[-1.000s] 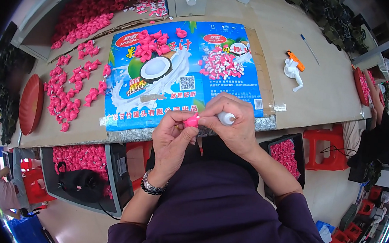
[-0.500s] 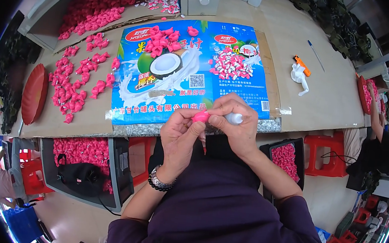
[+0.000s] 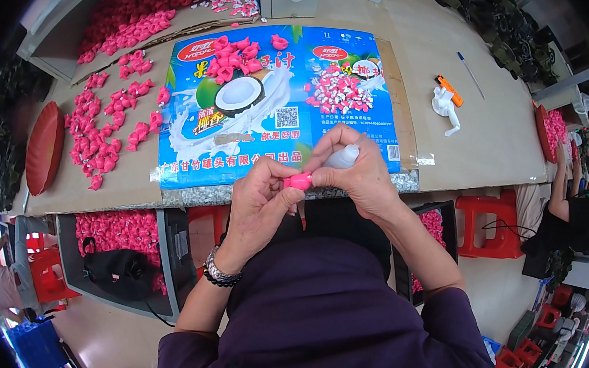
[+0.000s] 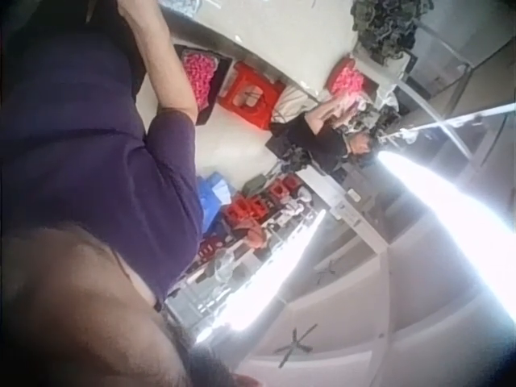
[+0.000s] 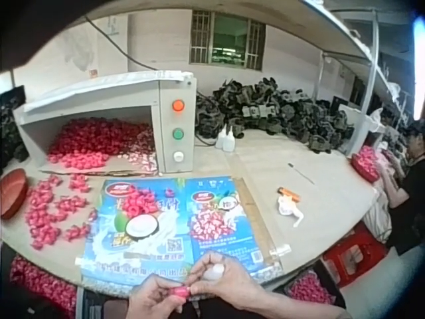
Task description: The person assembles small plastic components by applying glue from a bottle, attaching pieces together by hand, and placing the assembled items onto the work surface.
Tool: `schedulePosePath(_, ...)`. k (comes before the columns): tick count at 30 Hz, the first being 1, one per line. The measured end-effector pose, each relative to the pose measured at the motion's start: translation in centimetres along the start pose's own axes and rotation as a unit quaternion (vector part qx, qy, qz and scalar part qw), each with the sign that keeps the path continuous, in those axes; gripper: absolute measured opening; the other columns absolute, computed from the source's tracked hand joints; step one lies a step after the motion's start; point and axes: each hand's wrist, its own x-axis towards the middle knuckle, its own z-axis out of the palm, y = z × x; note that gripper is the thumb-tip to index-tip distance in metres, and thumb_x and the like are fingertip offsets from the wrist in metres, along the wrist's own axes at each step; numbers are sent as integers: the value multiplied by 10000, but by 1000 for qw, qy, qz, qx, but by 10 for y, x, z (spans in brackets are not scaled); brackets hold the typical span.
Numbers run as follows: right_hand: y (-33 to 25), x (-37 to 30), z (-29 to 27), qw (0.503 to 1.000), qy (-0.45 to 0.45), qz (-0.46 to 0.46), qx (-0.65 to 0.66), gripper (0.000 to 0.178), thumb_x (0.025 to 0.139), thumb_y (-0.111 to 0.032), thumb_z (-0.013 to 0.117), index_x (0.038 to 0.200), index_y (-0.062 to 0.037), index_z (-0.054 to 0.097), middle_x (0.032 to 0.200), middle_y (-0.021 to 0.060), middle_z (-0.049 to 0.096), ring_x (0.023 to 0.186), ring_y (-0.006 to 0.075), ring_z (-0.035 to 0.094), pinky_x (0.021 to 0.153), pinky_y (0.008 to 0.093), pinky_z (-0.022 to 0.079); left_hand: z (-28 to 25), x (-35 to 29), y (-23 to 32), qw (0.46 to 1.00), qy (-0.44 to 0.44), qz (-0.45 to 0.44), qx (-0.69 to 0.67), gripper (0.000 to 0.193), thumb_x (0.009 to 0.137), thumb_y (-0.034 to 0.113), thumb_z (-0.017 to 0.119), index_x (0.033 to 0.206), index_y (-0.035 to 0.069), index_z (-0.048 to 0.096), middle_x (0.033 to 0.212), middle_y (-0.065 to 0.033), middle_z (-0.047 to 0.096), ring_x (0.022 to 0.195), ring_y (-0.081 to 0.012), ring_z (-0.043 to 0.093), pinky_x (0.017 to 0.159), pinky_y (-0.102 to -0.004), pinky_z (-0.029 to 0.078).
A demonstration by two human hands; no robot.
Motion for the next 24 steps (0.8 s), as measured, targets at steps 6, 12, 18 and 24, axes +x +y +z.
schedulePosePath(6, 5, -4, 3, 999, 15, -28, 21, 393, 729, 61, 758, 1027, -49, 526, 829, 61, 653, 766, 100, 622, 699, 240, 512, 2, 3, -3, 1000, 0, 26, 14, 146, 893, 21, 648, 982, -22, 541, 775, -26, 616, 611, -31, 552, 528, -175, 451)
schedulePosePath(12, 18, -3, 4, 994, 15, -77, 76, 416, 751, 74, 731, 1041, -73, 472, 832, 60, 628, 758, 93, 596, 682, 233, 497, 5, 4, -7, 999, 17, 49, 17, 122, 897, 25, 644, 961, -20, 551, 779, -33, 615, 613, -33, 559, 525, -183, 457)
schedulePosePath(18, 23, -2, 8, 990, 24, -106, 94, 400, 755, 71, 726, 1001, -82, 451, 832, 61, 619, 756, 97, 590, 691, 240, 491, 7, 3, -8, 996, 42, 72, 40, 115, 898, 27, 644, 944, -20, 550, 778, -32, 618, 612, -36, 559, 524, -184, 455)
schedulePosePath(24, 26, 4, 9, 995, 25, -83, 47, 368, 778, 62, 705, 1048, -60, 488, 875, 78, 647, 799, 106, 613, 722, 241, 493, -4, 2, -9, 986, 56, 65, 140, 124, 874, 30, 667, 944, -10, 573, 778, -49, 632, 622, -63, 569, 552, -223, 463)
